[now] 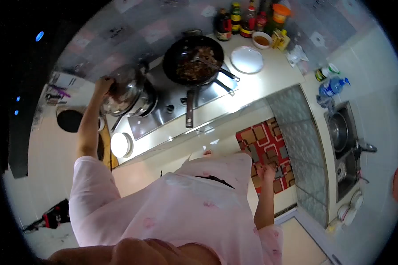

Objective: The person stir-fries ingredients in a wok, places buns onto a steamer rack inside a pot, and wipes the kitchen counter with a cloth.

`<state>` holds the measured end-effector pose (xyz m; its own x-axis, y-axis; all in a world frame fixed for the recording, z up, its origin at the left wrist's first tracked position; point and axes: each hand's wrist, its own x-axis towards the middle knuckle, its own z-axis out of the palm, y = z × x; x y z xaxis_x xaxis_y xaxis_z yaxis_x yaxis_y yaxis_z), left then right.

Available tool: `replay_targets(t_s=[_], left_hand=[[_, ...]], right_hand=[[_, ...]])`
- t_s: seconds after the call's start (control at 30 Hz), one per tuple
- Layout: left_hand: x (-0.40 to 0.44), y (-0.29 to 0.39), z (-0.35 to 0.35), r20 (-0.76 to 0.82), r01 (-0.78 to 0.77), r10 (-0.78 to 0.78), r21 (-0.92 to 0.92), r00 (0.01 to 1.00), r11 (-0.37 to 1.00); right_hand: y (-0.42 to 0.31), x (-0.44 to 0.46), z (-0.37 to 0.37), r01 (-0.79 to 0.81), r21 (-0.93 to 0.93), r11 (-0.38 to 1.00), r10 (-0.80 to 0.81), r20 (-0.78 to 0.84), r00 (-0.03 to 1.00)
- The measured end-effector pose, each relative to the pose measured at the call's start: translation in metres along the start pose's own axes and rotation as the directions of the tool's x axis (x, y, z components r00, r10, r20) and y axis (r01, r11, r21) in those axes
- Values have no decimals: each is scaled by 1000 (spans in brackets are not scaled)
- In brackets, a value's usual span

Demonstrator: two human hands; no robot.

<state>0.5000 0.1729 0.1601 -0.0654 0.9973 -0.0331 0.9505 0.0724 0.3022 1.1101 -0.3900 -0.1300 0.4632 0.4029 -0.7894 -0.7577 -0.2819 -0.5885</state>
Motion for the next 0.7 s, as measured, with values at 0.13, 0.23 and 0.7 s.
replay_targets(t_s=[0.13,0.23,0.7], left_hand=[[-27,48,7,-169,140,-52,566,984,812],[-68,139,15,-266,-267,416,455,869,849],[-316,571,233,500,-552,617,-292,608,781]], right_hand=[[-46,7,17,187,-278,942,-226,-114,967],[-93,42,13,410,-490,769,-467,8,884],[-468,281,8,222,-946,235,-754,-34,656]])
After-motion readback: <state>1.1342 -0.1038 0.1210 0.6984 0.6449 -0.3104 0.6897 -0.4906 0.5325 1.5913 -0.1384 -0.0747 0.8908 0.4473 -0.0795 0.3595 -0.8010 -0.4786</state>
